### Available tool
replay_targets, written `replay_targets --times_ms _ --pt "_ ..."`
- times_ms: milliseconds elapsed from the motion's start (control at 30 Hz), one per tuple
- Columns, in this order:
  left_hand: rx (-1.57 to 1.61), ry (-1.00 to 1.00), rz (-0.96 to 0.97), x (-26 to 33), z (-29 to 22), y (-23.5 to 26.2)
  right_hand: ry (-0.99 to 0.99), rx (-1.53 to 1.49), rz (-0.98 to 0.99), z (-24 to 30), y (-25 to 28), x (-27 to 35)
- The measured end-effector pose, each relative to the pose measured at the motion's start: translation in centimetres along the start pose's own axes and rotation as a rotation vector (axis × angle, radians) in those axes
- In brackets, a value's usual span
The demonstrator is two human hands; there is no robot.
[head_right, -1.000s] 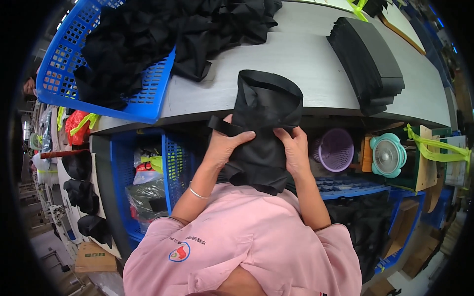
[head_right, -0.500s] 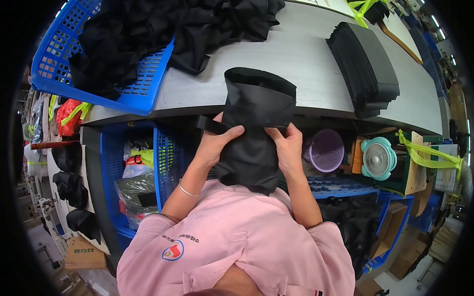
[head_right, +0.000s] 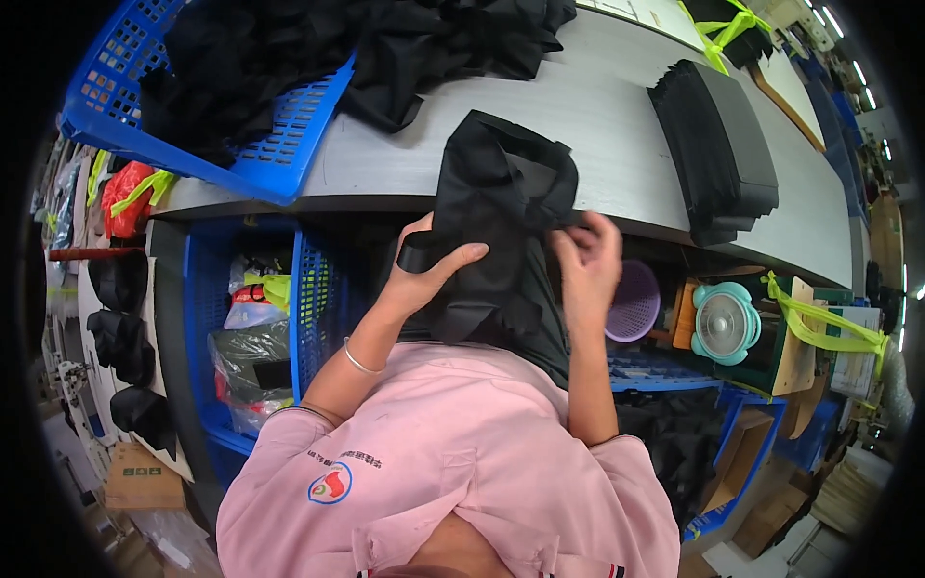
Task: Manually inserting a rectangular stiffener into a black fabric pouch.
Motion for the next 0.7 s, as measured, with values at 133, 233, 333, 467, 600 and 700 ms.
replay_targets --times_ms 133,233,333,467,600,700 --pt "-0.146 0.000 -0.064 0.0 0.1 1.1 0.506 0.456 -0.020 8.3 -2.3 1.0" --pt "-0.222 -0.228 -0.141 0.4 -1.9 0.6 0.625 0.538 0.127 9.3 -6.4 0.7" --pt "-0.318 -0.153 -0.049 1.3 -1.3 -0.1 0.568 0.547 0.161 7.9 -7.3 -0.6" --pt "-0.347 -0.192 -0.100 1.3 -1.0 1.5 -0.083 0.021 0.568 6.6 -7.8 0.3" --pt "-0.335 -0.265 -0.130 1.4 -1.6 2.5 -0.219 -0.366 0.550 6.2 -8.6 1.1" --pt "-0.342 -0.232 -0.074 1.2 -1.2 1.3 -0.284 -0.597 0.432 5.2 -7.7 -0.1"
Point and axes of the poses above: each hand's wrist, its own x-axis away from the middle knuckle, its own y-axis out of the back of the hand, z = x × y, the point moved 6 cm from there along -x, towards the middle knuckle, and after that the axes turned 12 degrees about -x, right-handed, at the moved point
